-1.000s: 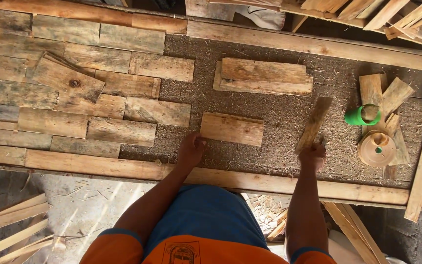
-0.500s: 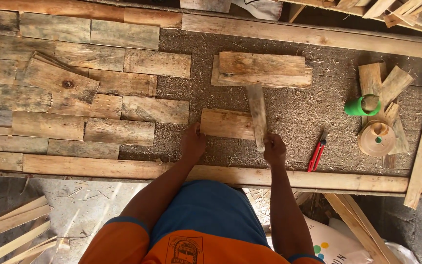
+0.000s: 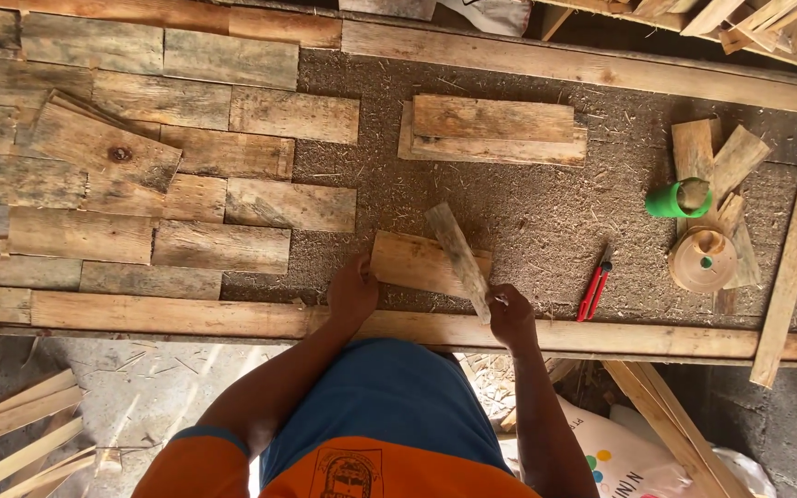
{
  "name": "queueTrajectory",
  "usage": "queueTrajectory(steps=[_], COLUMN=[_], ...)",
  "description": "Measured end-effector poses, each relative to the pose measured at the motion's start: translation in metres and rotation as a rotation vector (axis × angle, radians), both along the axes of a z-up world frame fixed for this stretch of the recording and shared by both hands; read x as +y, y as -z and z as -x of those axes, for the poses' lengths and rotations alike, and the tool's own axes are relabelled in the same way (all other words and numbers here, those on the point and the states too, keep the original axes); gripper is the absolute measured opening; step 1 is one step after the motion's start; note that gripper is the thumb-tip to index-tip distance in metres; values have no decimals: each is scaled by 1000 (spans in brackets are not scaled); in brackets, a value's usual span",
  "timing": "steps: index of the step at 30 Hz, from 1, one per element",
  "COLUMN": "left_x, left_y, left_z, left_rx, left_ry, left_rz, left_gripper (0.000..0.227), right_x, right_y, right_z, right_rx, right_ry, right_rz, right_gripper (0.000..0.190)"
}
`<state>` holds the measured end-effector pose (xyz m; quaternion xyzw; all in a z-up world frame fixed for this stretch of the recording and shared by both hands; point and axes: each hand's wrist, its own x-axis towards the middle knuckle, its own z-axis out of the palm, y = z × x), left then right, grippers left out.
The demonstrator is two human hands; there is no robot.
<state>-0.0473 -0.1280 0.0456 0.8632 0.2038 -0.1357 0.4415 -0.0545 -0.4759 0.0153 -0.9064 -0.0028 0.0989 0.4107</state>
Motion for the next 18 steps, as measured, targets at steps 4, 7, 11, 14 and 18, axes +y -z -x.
queueTrajectory(steps=[4,7,11,14,18], left_x=[-2,-5,-9,-9,-7], left_y=[23,25,52,66,76], left_z=[0,-6,-11,-10,-18], left_rx=[-40,70,123,112,160], left_ry=[-82,-173,-270,-284,-305], left_rz=[81,193,352,469,574], left_gripper=[41,43,42,35,21], right_x=[16,9,5,9,10], right_y=[-35,-25,-10,-16,-32], right_z=[-28,-61,-116,-139,-144], right_rx=[278,228,98,19,-230], right_ry=[150,202,159,122,148], right_rz=[10,168,223,308,518], right_gripper=[14,15,18,21,33])
